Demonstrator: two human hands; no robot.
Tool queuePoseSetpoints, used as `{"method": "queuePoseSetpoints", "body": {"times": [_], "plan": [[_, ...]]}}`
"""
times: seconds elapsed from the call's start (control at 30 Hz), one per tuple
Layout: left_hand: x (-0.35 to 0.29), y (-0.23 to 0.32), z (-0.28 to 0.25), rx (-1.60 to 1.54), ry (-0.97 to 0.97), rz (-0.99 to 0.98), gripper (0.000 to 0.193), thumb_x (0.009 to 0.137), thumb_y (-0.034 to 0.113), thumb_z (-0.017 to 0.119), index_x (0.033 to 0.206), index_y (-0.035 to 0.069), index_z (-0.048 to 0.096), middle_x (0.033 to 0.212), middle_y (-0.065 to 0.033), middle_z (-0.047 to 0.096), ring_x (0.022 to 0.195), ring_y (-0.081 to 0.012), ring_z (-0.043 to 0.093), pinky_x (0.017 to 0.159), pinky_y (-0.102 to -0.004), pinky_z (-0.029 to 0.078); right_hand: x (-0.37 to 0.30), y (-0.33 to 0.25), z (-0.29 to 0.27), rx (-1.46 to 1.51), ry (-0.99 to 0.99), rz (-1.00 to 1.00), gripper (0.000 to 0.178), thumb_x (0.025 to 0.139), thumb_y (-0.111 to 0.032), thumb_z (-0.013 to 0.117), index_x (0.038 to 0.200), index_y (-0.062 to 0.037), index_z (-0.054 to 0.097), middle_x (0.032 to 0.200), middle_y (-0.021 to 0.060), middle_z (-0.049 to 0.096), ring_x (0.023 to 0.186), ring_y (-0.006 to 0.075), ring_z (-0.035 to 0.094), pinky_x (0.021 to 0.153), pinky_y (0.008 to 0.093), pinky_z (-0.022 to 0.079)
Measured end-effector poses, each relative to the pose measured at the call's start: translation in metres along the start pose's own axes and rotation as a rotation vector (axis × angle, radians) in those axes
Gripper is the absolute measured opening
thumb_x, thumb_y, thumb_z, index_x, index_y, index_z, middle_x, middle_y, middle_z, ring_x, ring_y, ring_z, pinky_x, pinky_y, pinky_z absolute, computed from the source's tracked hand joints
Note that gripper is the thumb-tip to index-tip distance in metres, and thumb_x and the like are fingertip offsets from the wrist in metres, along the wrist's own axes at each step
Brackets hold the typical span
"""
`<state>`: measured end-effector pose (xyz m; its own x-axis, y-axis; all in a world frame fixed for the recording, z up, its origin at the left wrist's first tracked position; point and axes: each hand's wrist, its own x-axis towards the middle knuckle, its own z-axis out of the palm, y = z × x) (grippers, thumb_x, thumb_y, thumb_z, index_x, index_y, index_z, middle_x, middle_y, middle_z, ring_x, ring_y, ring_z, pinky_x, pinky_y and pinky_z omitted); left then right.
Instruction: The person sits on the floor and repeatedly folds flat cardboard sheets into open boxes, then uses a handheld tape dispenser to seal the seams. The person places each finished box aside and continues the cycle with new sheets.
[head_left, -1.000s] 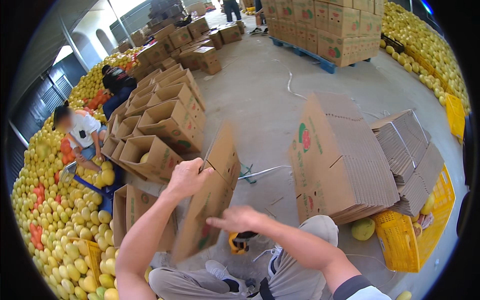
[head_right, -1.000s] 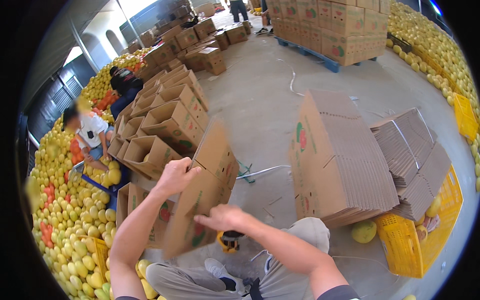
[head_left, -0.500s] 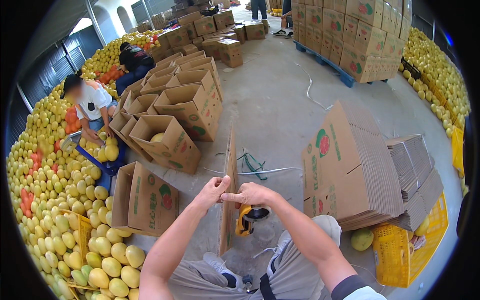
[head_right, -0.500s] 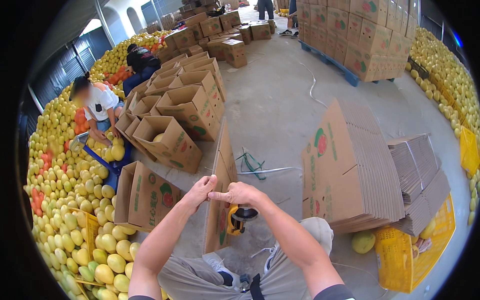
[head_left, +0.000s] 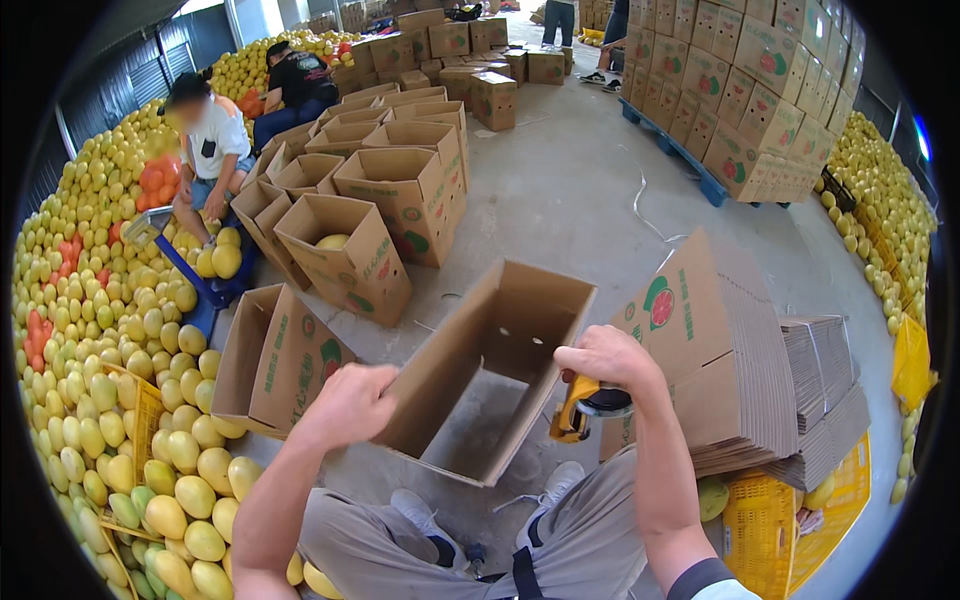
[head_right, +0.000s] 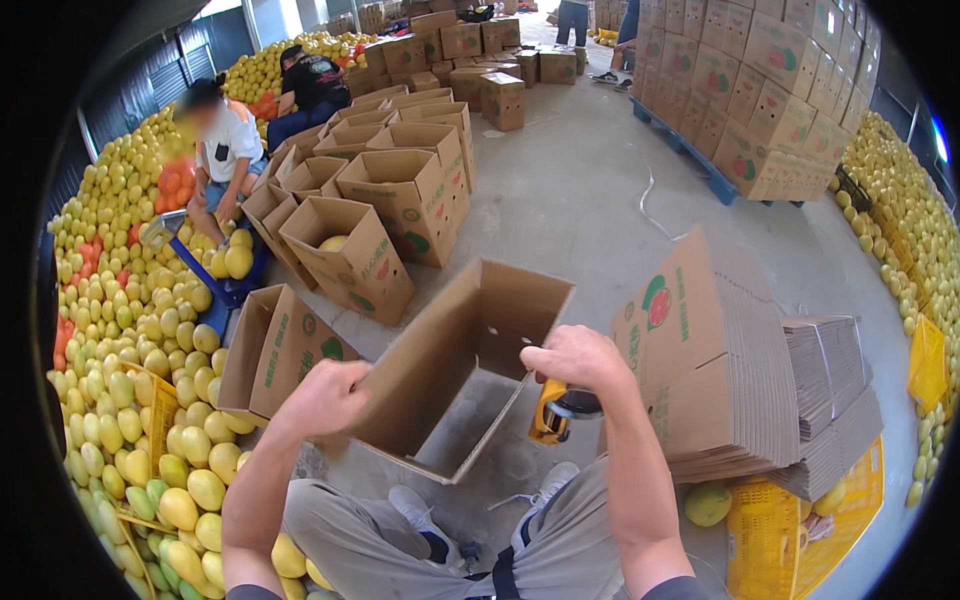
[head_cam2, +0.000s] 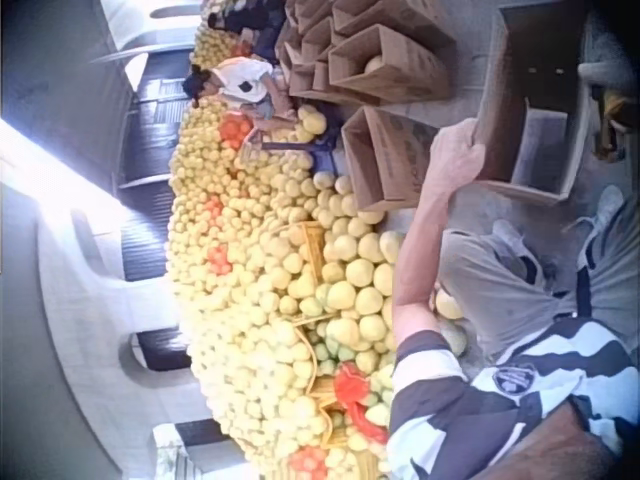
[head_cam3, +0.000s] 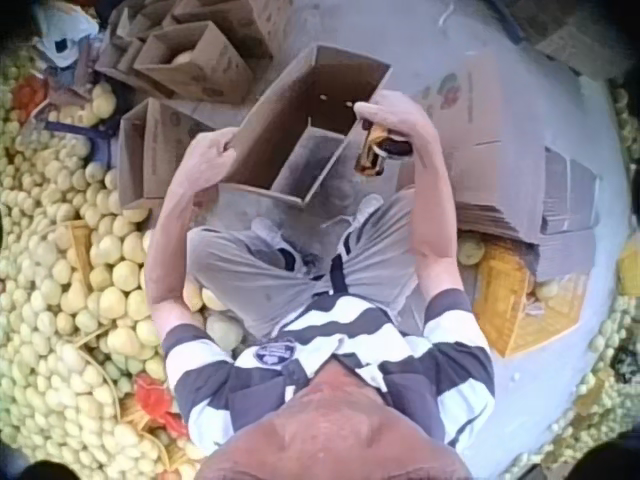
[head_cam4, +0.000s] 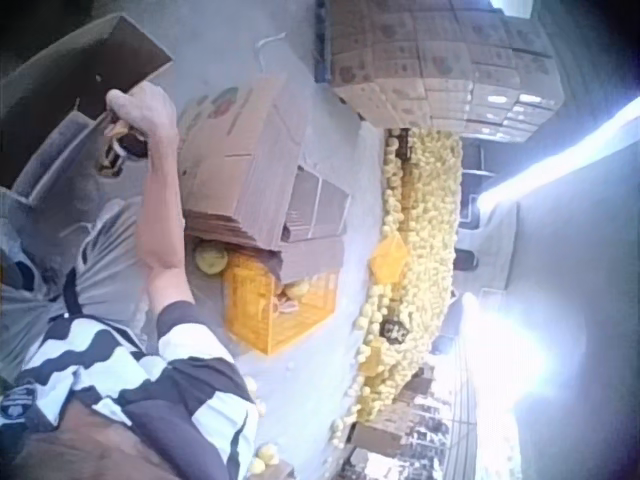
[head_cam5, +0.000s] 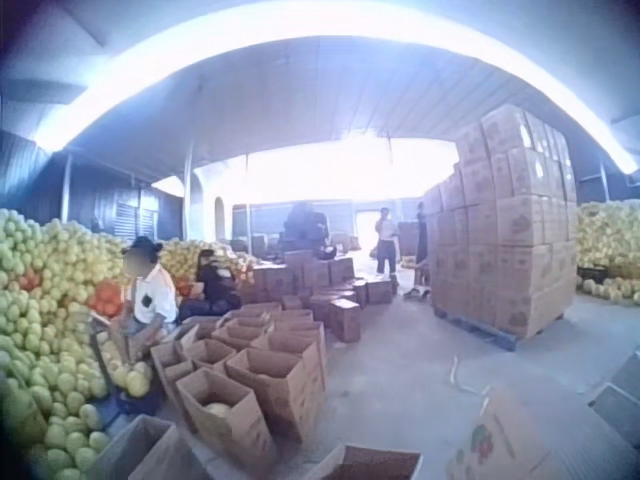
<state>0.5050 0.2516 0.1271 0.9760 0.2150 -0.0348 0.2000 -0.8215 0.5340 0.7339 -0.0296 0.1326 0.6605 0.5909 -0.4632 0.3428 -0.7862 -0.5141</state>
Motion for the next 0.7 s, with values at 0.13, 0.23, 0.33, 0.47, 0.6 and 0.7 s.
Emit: {"method": "queuePoseSetpoints", "body": {"times": [0.13, 0.23, 0.33, 0.47, 0.6, 0.7], "plan": [[-0.050, 0.001, 0.070, 0.125, 0.484, 0.186, 0.017, 0.091, 0.010, 0.062, 0.103, -0.001, 0.067, 0.103, -0.0224, 0.072, 0.099, -0.0430, 0.068, 0.091, -0.0488, 0.055, 0.022, -0.012, 0.038, 0.039, -0.103, -0.101, 0.051, 0.080, -0.052, 0.054, 0.080, -0.0090, 0.082, 0.090, 0.0155, 0.078, 0.092, 0.0359, 0.073, 0.090, 0.0403, 0.054], [-0.059, 0.042, 0.056, 0.257, 0.347, 0.784, 0.020, 0.093, 0.020, 0.069, 0.100, 0.001, 0.067, 0.105, -0.0161, 0.071, 0.099, -0.0343, 0.069, 0.092, -0.0445, 0.055, 0.026, 0.008, 0.044, 0.016, -0.044, -0.075, 0.058, 0.082, -0.055, 0.052, 0.086, -0.0047, 0.081, 0.095, 0.0219, 0.076, 0.094, 0.0394, 0.072, 0.089, 0.0434, 0.055], [-0.099, 0.070, 0.078, 0.345, -0.084, 0.579, 0.030, 0.091, 0.035, 0.071, 0.080, 0.008, 0.061, 0.080, -0.0076, 0.064, 0.075, -0.0256, 0.065, 0.070, -0.0393, 0.052, 0.021, 0.003, 0.042, -0.089, -0.018, -0.053, 0.060, 0.084, -0.056, 0.050, 0.090, -0.0046, 0.080, 0.097, 0.0266, 0.074, 0.096, 0.0414, 0.072, 0.088, 0.0456, 0.055], [-0.059, 0.065, 0.098, 0.356, 0.022, 0.352, 0.032, 0.094, 0.038, 0.068, 0.078, 0.011, 0.061, 0.077, -0.0072, 0.062, 0.072, -0.0258, 0.062, 0.067, -0.0436, 0.046, 0.027, 0.006, 0.051, -0.027, 0.018, -0.037, 0.069, 0.093, -0.061, 0.044, 0.098, -0.0017, 0.077, 0.108, 0.0278, 0.072, 0.108, 0.0439, 0.068, 0.093, 0.0488, 0.053], [-0.017, 0.043, 0.150, 0.330, 0.265, 0.463, 0.023, 0.093, 0.029, 0.069, 0.082, 0.010, 0.062, 0.087, -0.0117, 0.062, 0.085, -0.0301, 0.061, 0.080, -0.0453, 0.045, 0.024, 0.000, 0.052, -0.038, 0.020, -0.014, 0.069, 0.094, -0.062, 0.044, 0.100, -0.0007, 0.075, 0.114, 0.0267, 0.072, 0.112, 0.0437, 0.067, 0.096, 0.0495, 0.051], [-0.019, 0.048, 0.150, 0.235, 0.375, 0.685, 0.017, 0.089, 0.022, 0.073, 0.083, 0.009, 0.063, 0.080, -0.0083, 0.056, 0.078, -0.0303, 0.058, 0.076, -0.0421, 0.047, 0.020, 0.003, 0.051, -0.036, 0.050, -0.022, 0.068, 0.093, -0.060, 0.044, 0.097, -0.0007, 0.075, 0.114, 0.0264, 0.072, 0.113, 0.0429, 0.067, 0.097, 0.0500, 0.050]]}}
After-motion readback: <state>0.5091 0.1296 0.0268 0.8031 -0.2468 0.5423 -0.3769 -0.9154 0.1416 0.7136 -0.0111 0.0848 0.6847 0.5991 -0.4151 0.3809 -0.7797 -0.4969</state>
